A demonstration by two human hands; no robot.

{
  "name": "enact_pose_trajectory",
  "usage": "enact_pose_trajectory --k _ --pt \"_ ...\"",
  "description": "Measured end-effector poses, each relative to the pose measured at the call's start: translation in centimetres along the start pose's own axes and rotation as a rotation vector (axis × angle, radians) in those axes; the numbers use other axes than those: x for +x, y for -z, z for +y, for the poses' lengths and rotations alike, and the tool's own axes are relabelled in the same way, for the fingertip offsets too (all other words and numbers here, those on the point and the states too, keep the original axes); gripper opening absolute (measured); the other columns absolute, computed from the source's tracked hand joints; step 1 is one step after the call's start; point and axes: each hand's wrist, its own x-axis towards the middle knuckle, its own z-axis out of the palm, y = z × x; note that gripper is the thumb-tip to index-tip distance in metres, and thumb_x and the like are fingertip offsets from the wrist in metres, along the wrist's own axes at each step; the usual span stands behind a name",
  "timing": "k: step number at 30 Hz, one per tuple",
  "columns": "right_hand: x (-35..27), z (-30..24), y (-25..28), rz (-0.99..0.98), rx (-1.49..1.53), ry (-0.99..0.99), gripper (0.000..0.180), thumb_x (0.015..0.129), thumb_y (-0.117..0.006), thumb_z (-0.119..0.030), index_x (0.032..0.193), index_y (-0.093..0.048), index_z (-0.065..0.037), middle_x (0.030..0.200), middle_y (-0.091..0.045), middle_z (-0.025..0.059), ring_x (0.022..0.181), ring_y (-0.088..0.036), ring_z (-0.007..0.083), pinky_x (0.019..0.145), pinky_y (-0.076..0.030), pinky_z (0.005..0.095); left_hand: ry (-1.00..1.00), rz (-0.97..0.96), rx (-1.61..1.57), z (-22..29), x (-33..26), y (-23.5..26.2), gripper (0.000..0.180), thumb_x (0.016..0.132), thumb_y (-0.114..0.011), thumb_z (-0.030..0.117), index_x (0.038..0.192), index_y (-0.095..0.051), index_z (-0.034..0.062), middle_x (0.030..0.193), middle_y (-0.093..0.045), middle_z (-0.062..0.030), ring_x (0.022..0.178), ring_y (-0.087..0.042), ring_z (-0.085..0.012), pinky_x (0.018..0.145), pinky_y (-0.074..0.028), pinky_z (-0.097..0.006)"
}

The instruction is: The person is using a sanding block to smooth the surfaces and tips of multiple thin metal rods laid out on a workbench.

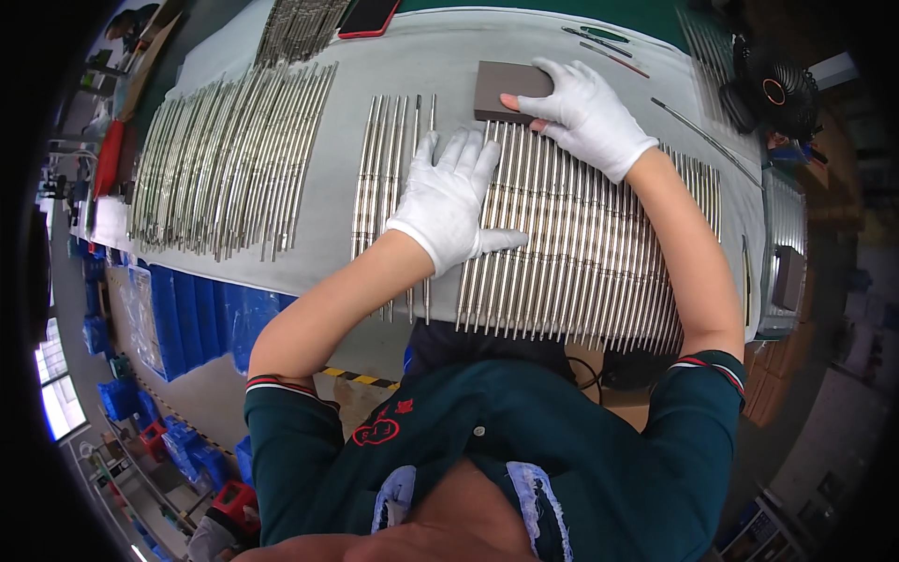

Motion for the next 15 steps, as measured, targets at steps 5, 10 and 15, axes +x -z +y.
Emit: enact_pose_trajectory --k 5,10,15 --pt "1.7 -1.3 -0.6 0.026 -0.046 -0.010 0.046 0.080 -0.068 -0.015 0.123 -0.063 -0.030 0.133 -0.048 0.0188 0.114 -0.050 0.0353 0.101 -0.040 0.0408 0.013 -0.040 0.024 0.2 -0.1 0.4 0.110 0.076 -0.045 0.079 0.144 -0.029 -0.0068 0.146 -0.036 -0.0258 0.139 -0.030 -0.0355 0.114 -0.016 -0.052" --pt "1.4 -0.9 -0.6 0.003 -0.008 -0.030 0.043 0.081 -0.067 -0.016 0.122 -0.064 -0.030 0.130 -0.051 0.0188 0.114 -0.052 0.0347 0.101 -0.040 0.0412 0.010 -0.014 -0.023 -0.6 -0.3 0.3 0.106 0.076 -0.051 0.074 0.142 -0.031 -0.0066 0.144 -0.038 -0.0250 0.139 -0.031 -0.0347 0.114 -0.016 -0.053" --pt "-6.0 0.4 3.2 0.006 -0.057 -0.267 0.047 0.080 -0.068 -0.016 0.125 -0.062 -0.024 0.131 -0.049 0.0207 0.116 -0.050 0.0372 0.101 -0.040 0.0432 -0.006 -0.007 -0.035 0.2 0.3 0.8 0.105 0.075 -0.054 0.073 0.141 -0.033 -0.0053 0.143 -0.039 -0.0238 0.138 -0.032 -0.0327 0.114 -0.015 -0.052"
